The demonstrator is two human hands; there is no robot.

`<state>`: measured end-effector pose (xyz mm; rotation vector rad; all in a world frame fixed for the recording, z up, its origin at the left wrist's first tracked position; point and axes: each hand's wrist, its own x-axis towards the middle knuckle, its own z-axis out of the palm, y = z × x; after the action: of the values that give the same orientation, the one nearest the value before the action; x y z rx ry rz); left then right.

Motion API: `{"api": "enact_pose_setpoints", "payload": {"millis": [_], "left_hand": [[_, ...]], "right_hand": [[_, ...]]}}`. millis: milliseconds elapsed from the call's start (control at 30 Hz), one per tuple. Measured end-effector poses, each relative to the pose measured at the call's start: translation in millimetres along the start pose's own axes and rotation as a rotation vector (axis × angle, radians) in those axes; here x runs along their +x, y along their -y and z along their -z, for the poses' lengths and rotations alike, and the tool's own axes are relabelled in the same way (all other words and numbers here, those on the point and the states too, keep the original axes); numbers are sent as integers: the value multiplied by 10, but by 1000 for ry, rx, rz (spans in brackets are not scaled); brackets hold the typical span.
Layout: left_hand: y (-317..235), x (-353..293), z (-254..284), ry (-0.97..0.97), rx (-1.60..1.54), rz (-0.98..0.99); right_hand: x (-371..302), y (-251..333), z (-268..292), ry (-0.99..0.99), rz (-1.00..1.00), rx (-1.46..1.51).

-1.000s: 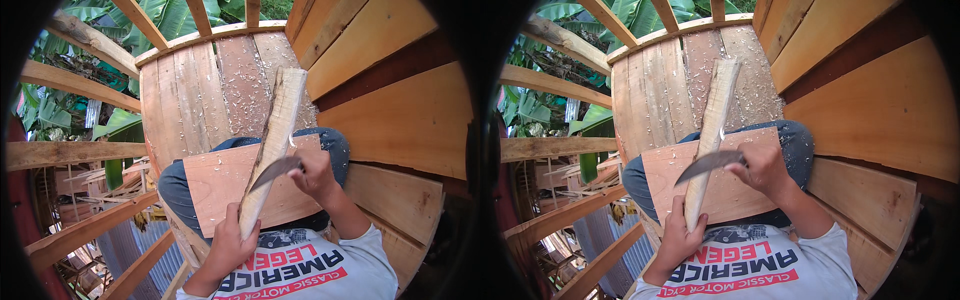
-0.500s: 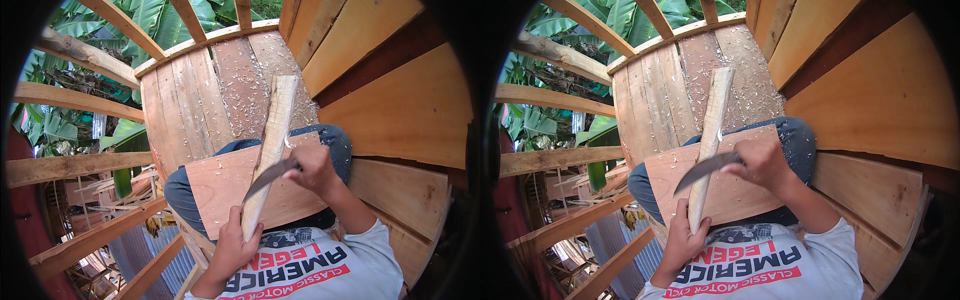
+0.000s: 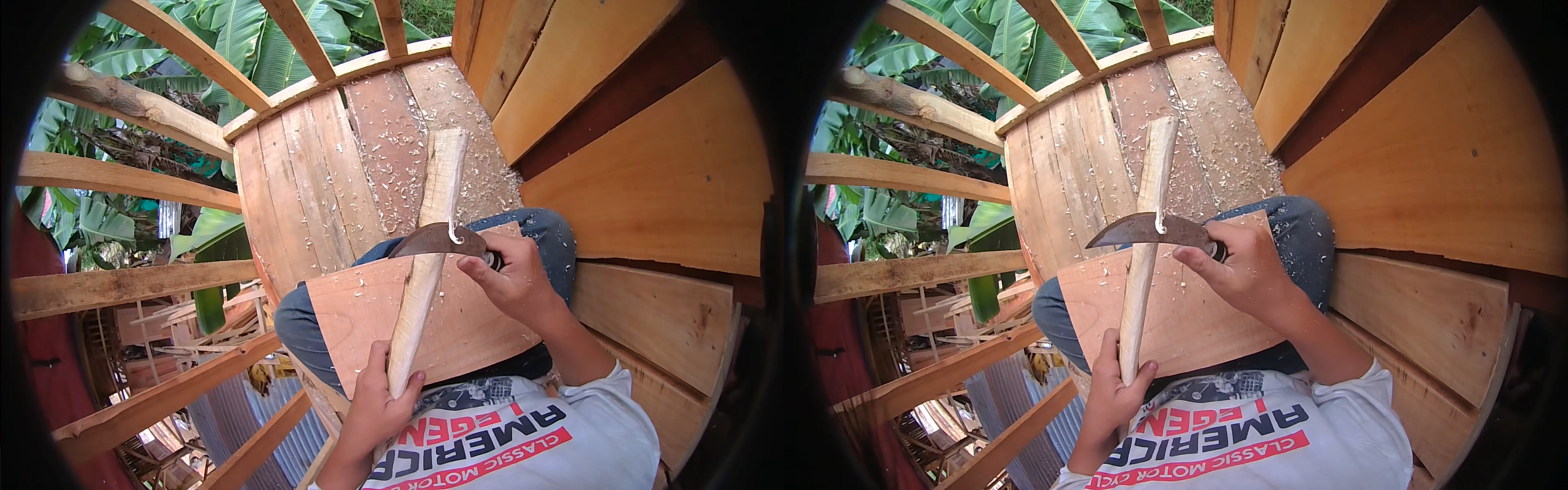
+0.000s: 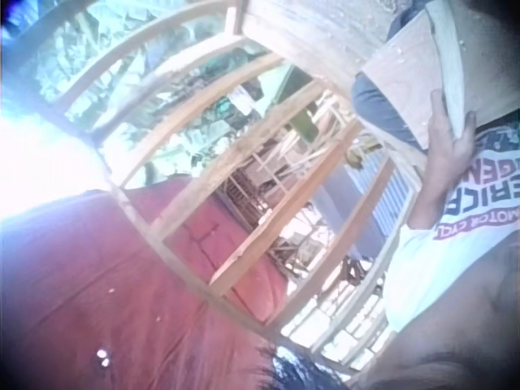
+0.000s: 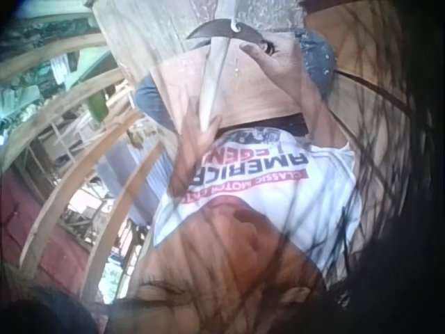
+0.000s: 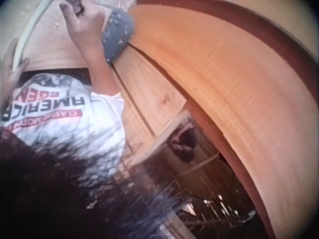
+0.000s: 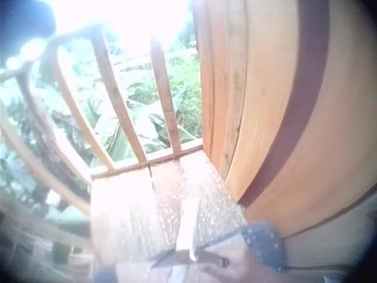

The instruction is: The person sits cross-legged on a wooden platform and uses a curved knife to shave and shape a long piece of wood. They hold the wood with their left hand and repeatedly scrape the surface with the knife in their right hand, removing thin shavings.

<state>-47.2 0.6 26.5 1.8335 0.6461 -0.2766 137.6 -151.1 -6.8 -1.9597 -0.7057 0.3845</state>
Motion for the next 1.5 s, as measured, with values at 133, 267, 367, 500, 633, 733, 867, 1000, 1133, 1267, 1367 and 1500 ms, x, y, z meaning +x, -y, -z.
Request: {"api": "enact_pose_setpoints", "payload": {"millis": [133, 267, 367, 500, 633, 733, 867, 1000, 1133, 1267, 1367, 1500], "left_hand": [[261, 91, 163, 162, -214, -74], [292, 122, 241, 218, -442, -34], [253, 138, 255, 253, -347, -51], [304, 118, 242, 225, -242, -125], [313, 78, 254, 185, -174, -106], [310, 107, 243, 178, -157, -120], [297, 117, 272, 176, -135, -133], [372, 54, 291, 190, -164, -52], [336, 136, 248, 166, -178, -118], [246, 171, 237, 221, -254, -55], [196, 188, 212, 218, -231, -100], [193, 203, 225, 226, -153, -145]], "right_hand": [[-174, 37, 123, 310, 2, 689], [-298, 105, 187, 547, -327, 1019], [-339, 84, 219, 499, -336, 971], [-294, 81, 288, 598, -231, 802], [-269, 69, 301, 508, -273, 746], [-309, 157, 284, 498, -357, 799], [-271, 147, 295, 448, -386, 892], [-303, 171, 266, 496, -377, 876], [-360, 190, 56, 157, -207, 612], [-377, 119, -142, -82, 53, 316], [-380, 110, -31, 295, -134, 596], [-365, 48, 122, 407, -290, 924]]}}
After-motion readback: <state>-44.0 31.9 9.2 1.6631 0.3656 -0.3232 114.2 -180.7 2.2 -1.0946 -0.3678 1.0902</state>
